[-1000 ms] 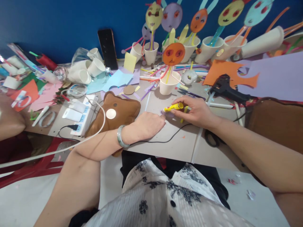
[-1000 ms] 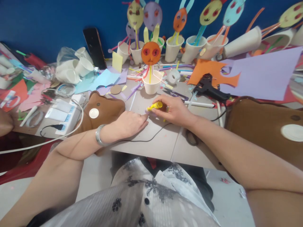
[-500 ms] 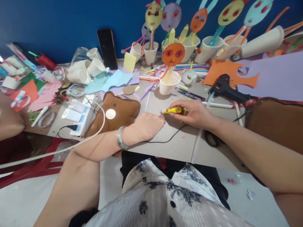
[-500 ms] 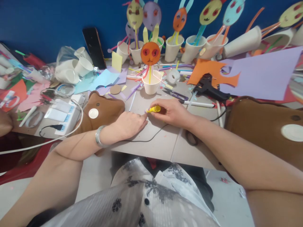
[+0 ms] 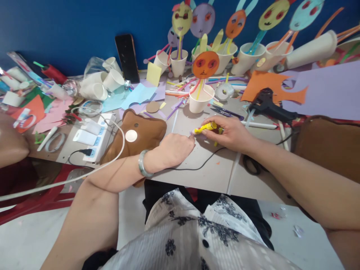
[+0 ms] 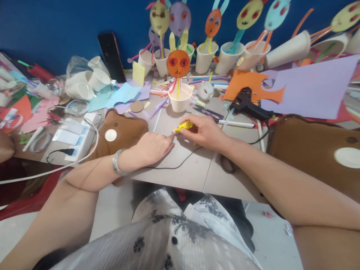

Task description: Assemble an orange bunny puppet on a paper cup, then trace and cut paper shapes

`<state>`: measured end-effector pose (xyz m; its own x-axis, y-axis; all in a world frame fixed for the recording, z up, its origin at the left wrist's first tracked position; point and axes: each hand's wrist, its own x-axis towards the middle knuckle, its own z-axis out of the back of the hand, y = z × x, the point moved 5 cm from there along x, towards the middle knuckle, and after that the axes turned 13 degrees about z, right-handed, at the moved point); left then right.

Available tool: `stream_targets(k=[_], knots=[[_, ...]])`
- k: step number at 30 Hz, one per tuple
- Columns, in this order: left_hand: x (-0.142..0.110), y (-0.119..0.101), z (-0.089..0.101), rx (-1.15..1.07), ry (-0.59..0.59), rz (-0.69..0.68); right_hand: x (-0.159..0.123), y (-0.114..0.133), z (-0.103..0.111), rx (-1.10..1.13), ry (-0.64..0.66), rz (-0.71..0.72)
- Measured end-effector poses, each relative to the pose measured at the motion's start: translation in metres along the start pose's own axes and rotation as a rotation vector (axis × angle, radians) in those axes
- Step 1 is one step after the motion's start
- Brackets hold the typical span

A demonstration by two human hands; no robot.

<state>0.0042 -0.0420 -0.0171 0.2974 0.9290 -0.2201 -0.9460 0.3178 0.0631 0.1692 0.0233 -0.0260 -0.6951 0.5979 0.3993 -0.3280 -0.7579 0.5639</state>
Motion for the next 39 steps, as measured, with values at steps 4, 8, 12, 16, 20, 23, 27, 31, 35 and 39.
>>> stream_targets(k=[4, 8, 12, 16, 20, 23, 27, 31, 35, 39], knots=[[0.000, -0.001, 0.002, 0.003, 0.024, -0.027, -0.001, -0.002, -0.006, -0.012, 0.040, 0.077], [0.001, -0.002, 0.004, 0.004, 0.048, -0.035, -0.002, 0.002, -0.010, -0.084, 0.106, 0.185], [0.001, -0.001, 0.005, -0.001, 0.060, -0.030, -0.001, 0.013, -0.012, -0.302, 0.192, 0.296], [-0.001, 0.000, 0.008, -0.007, 0.086, -0.031, -0.001, 0.025, -0.015, -0.451, 0.236, 0.441], [-0.002, -0.002, 0.011, -0.012, 0.101, -0.034, -0.001, 0.028, -0.015, -0.466, 0.224, 0.498], [-0.002, -0.002, 0.011, -0.006, 0.100, -0.033, -0.001, 0.021, -0.016, -0.462, 0.218, 0.484], [-0.001, -0.001, 0.009, 0.003, 0.100, -0.031, 0.000, 0.009, -0.009, -0.373, 0.126, 0.383], [-0.001, -0.001, 0.007, -0.015, 0.080, -0.038, 0.001, 0.005, 0.001, -0.173, 0.018, 0.235], [-0.001, -0.002, 0.007, 0.002, 0.081, -0.041, 0.002, 0.007, -0.004, -0.073, 0.034, 0.202], [-0.002, -0.003, 0.009, 0.023, 0.095, -0.037, 0.001, 0.008, -0.014, -0.113, 0.114, 0.256]])
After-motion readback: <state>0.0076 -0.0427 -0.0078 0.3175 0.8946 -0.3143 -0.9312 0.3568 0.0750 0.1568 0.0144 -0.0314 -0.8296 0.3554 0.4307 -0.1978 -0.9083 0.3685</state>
